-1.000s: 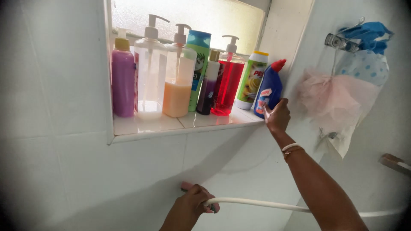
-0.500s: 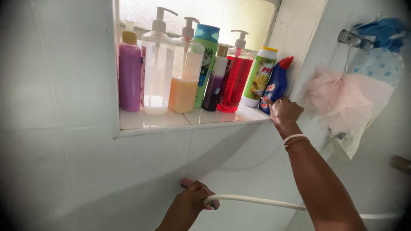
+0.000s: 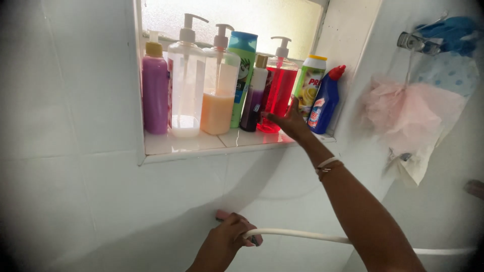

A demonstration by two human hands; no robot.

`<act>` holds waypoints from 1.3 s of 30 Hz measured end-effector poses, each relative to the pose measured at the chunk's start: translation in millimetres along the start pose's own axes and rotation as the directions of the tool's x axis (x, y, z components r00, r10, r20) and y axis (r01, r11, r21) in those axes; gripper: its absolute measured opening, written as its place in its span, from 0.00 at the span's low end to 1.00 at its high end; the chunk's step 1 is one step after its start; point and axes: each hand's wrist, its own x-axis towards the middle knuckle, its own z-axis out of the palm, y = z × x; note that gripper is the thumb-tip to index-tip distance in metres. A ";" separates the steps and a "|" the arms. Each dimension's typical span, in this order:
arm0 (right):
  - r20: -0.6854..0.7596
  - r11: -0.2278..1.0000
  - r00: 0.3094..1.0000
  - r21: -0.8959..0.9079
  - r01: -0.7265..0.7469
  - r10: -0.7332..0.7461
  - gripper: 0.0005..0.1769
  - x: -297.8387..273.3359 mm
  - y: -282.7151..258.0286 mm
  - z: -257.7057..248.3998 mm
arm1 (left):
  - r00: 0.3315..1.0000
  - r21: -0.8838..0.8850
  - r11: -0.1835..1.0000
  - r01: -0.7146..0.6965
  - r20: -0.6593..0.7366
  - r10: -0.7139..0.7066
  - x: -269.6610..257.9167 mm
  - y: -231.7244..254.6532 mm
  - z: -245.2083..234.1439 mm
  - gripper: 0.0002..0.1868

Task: The person is cleaning and organizing bottles on a bathroom shelf using a sponge and water hose.

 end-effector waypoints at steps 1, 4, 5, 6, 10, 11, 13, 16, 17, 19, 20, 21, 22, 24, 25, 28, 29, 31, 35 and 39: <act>-0.049 0.994 0.996 -0.086 0.065 -0.069 0.77 4.3 8.6 7.9 | 1.000 -0.001 1.000 0.027 -0.009 -0.027 0.3 0.5 -0.5 0.11; -0.143 0.997 0.988 -0.051 0.055 -0.062 0.74 1.8 14.4 15.0 | 0.999 -0.050 0.998 0.032 -0.009 -0.032 -4.2 -3.2 -4.7 0.10; -0.140 0.997 0.988 -0.050 0.056 -0.062 0.74 6.1 19.3 9.4 | 0.999 -0.050 0.998 0.035 -0.011 -0.035 -5.9 -1.7 -5.6 0.10; -0.080 0.996 0.994 0.050 0.075 -0.071 0.70 10.4 24.3 2.5 | 1.000 -0.071 0.997 0.031 0.000 -0.031 -6.5 0.0 -7.9 0.08; -0.440 0.997 0.895 0.060 -0.047 0.069 0.44 0.1 28.9 -33.0 | 0.995 -0.034 0.994 0.101 0.007 -0.100 -5.1 3.2 -9.1 0.08; -0.440 0.997 0.895 0.058 -0.048 0.069 0.44 -3.4 38.0 -38.3 | 0.995 -0.036 0.994 0.101 0.008 -0.100 -4.4 4.8 -9.2 0.08; -0.747 0.907 0.601 -0.412 -0.085 -0.283 0.31 -12.8 56.8 -49.0 | 0.990 0.032 0.990 0.138 0.010 -0.138 -4.4 8.7 -9.5 0.11; -0.672 0.777 0.696 -0.570 -0.267 -0.254 0.29 -5.8 84.5 -58.7 | 0.995 -0.018 0.995 0.102 0.024 -0.102 -2.7 -3.0 -5.1 0.08; -0.671 0.777 0.696 -0.571 -0.265 -0.255 0.29 -6.0 84.5 -58.4 | 0.995 -0.019 0.995 0.102 0.023 -0.101 -3.4 -1.8 -5.7 0.08; -0.613 0.863 0.786 -0.438 -0.252 -0.082 0.31 -8.0 86.0 -54.8 | 0.997 -0.095 0.993 0.068 0.036 -0.065 -6.8 -0.6 -6.7 0.05; -0.611 0.864 0.787 -0.439 -0.248 -0.084 0.31 -8.5 80.7 -54.0 | 0.997 -0.095 0.993 0.069 0.032 -0.066 -6.1 -1.2 -7.1 0.05; -0.595 0.846 0.792 -0.485 -0.223 -0.133 0.31 -9.0 75.6 -53.2 | 0.997 -0.091 0.993 0.078 0.028 -0.075 -5.5 -1.8 -7.5 0.05; -0.578 0.824 0.797 -0.530 -0.201 -0.177 0.31 -11.8 72.0 -51.5 | 0.996 -0.086 0.992 0.089 0.028 -0.087 -5.8 -3.4 -7.2 0.06; -0.543 0.857 0.836 -0.463 -0.226 -0.073 0.32 -18.1 47.8 -51.6 | 0.995 -0.089 0.992 0.094 0.025 -0.092 -7.3 -4.7 -8.3 0.06; -0.499 0.883 0.866 -0.394 -0.256 0.028 0.32 -21.6 35.7 -52.6 | 0.995 -0.090 0.991 0.096 0.023 -0.095 -8.0 -4.5 -9.0 0.07; -0.391 0.880 0.916 -0.461 -0.109 -0.091 0.32 -22.2 34.0 -48.1 | 0.999 -0.045 0.998 0.053 0.013 -0.052 -12.1 1.5 -13.4 0.08; -0.391 0.880 0.916 -0.461 -0.111 -0.089 0.32 -22.4 37.9 -46.3 | 0.998 -0.045 0.998 0.054 0.015 -0.053 -13.1 2.2 -14.2 0.08; -0.414 0.924 0.901 -0.379 -0.043 -0.127 0.29 -22.1 44.8 -44.7 | 0.998 -0.015 0.998 0.056 0.019 -0.056 -14.1 4.5 -15.8 0.07; -0.461 0.869 0.886 -0.458 -0.189 -0.051 0.27 -25.0 47.0 -37.7 | 0.996 -0.024 0.996 0.084 0.020 -0.083 -14.1 0.0 -14.3 0.06; -0.563 0.736 0.793 -0.636 -0.233 -0.235 0.41 -23.9 54.7 -36.4 | 0.998 0.038 0.997 0.061 -0.014 -0.061 -13.7 -6.0 -7.3 0.08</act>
